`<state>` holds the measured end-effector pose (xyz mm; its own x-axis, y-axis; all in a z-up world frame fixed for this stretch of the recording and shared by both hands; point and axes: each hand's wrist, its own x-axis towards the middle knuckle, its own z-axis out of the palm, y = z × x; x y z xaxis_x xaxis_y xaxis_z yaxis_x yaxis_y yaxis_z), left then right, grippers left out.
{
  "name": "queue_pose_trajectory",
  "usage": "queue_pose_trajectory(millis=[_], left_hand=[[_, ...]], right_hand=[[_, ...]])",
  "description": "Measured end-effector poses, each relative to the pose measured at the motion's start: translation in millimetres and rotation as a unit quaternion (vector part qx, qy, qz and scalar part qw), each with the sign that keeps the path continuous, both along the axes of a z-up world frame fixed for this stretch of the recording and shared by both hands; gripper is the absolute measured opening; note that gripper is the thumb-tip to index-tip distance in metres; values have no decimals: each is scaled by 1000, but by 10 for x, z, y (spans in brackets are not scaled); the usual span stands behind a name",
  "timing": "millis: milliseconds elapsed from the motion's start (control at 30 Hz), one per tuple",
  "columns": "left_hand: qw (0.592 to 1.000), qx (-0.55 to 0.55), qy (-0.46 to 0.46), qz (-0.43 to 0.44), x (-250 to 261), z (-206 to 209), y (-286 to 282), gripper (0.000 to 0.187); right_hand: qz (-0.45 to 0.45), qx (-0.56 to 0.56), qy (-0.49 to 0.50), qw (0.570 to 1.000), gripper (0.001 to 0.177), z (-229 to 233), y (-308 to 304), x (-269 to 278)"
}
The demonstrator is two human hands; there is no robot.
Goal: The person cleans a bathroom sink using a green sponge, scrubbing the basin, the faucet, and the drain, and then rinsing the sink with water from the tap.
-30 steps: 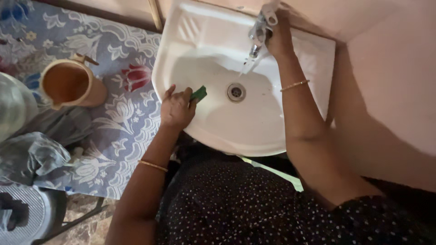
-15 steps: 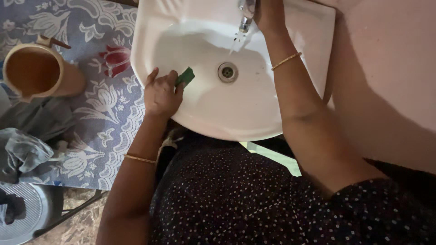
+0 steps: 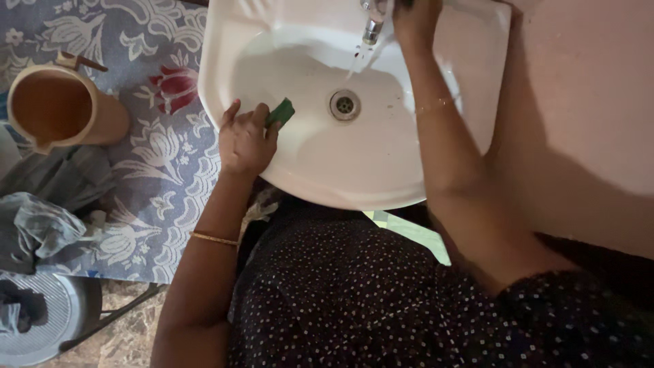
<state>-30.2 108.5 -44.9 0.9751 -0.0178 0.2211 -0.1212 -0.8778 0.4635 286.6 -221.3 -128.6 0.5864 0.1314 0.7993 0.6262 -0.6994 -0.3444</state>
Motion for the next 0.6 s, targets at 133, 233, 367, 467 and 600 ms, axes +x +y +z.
queue_pose_trajectory(millis=[133,233,367,467,600], left_hand=[[1000,10,-7,-9,-8,27,-8,17],[1000,22,6,-13,-14,33,-13,17],[999,42,35,-4,18,51,-24,18],[999,35,-2,-10,-4,43,-24,17],[1000,15,7,-4,-33,42,-18,16]], right_hand=[[133,411,422,797,11,98,319,-879],[170,492,565,640,7,138,653,-1371],[180,534,599,569,19,27,833,-1402],[211,528,616,546,16,-30,716,-1326],[159,564,593,552,26,290,561,-1310]])
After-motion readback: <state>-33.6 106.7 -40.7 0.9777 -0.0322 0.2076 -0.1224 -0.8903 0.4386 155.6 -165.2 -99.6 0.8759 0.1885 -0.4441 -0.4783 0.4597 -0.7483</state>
